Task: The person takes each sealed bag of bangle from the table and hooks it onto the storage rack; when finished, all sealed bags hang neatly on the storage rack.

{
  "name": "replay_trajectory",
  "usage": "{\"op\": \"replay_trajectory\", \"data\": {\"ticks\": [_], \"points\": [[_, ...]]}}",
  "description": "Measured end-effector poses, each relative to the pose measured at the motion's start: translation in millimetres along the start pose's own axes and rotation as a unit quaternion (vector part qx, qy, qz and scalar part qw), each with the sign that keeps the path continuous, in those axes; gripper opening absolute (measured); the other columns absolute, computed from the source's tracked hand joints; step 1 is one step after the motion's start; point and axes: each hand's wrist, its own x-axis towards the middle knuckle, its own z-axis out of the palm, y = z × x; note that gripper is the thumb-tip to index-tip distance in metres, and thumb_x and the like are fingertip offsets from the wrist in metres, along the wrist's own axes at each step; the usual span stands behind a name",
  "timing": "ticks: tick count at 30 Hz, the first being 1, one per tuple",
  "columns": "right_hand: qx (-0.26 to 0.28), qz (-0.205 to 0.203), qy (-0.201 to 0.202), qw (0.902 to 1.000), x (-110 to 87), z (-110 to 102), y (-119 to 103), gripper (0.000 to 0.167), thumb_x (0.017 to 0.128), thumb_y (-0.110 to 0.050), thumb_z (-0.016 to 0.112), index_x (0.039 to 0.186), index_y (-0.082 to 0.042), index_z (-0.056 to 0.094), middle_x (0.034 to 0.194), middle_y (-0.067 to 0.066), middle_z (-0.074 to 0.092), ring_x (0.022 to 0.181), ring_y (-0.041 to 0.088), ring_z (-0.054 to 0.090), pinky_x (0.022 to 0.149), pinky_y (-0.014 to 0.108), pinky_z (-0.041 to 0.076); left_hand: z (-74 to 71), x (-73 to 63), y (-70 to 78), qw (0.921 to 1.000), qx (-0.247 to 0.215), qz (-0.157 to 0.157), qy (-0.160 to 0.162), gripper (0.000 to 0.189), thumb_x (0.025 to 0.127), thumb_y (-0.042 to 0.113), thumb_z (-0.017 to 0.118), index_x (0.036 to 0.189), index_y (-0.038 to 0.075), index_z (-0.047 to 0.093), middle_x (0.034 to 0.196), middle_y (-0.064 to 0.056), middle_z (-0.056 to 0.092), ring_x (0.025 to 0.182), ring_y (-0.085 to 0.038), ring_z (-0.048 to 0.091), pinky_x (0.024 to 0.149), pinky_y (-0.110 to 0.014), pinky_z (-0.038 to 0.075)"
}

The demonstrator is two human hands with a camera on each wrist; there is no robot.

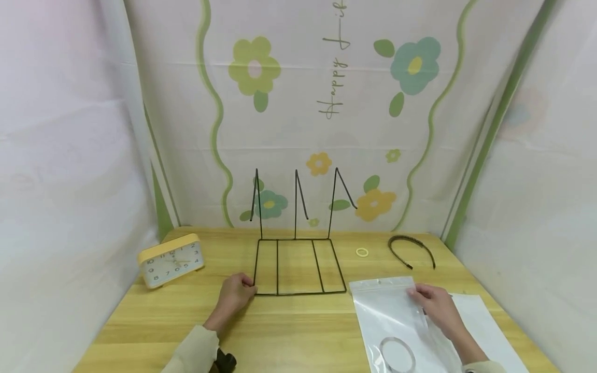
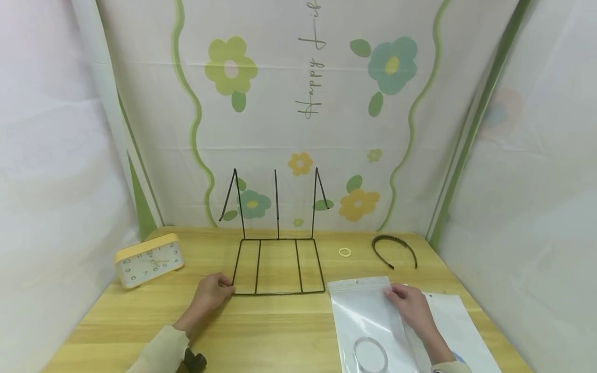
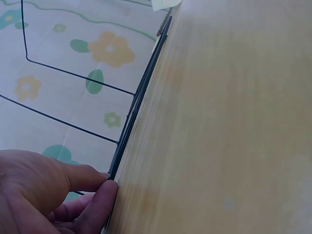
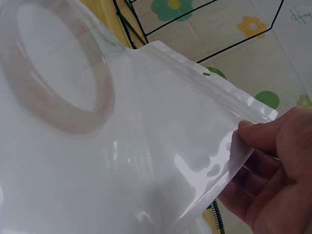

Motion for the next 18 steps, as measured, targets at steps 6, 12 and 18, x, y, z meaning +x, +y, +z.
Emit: {"op": "replay_trajectory", "data": {"ticks": [6,12,18], "points": [[0.064,0.033,-0.018,0.9972,-8.4,-12.6,-21.8,0.041,0.096,-0.036,0.063,0.114,0.0,0.065,0.107,0.012,0.071,0.083,0.01,0.059,0.066,0.028,0.054,1.0,-2.2,-2.9,1.0,0.004,0.0,-0.006,0.012,0.08,0.006,0.077,0.086,0.002,0.067,0.079,-0.004,0.064,0.071,-0.017,0.058,0.061,-0.03,0.048],[0.131,0.006,-0.014,0.9913,-10.6,-15.0,-52.2,0.044,0.097,-0.034,0.061,0.118,0.004,0.064,0.105,0.014,0.07,0.085,0.006,0.064,0.068,0.03,0.057,-2.7,-2.9,-3.6,1.0,0.004,0.003,-0.001,0.012,0.08,0.006,0.076,0.085,0.002,0.067,0.079,-0.005,0.065,0.071,-0.017,0.058,0.062,-0.031,0.049],[0.2,-0.041,-0.037,0.9783,-9.2,-12.1,-85.9,0.038,0.099,-0.027,0.059,0.116,0.006,0.064,0.095,0.007,0.071,0.081,0.012,0.069,0.066,0.033,0.058,-1.0,1.4,-2.7,1.0,0.004,0.005,-0.002,0.012,0.08,0.007,0.077,0.085,0.003,0.067,0.08,-0.004,0.065,0.072,-0.017,0.059,0.064,-0.031,0.05]]}}
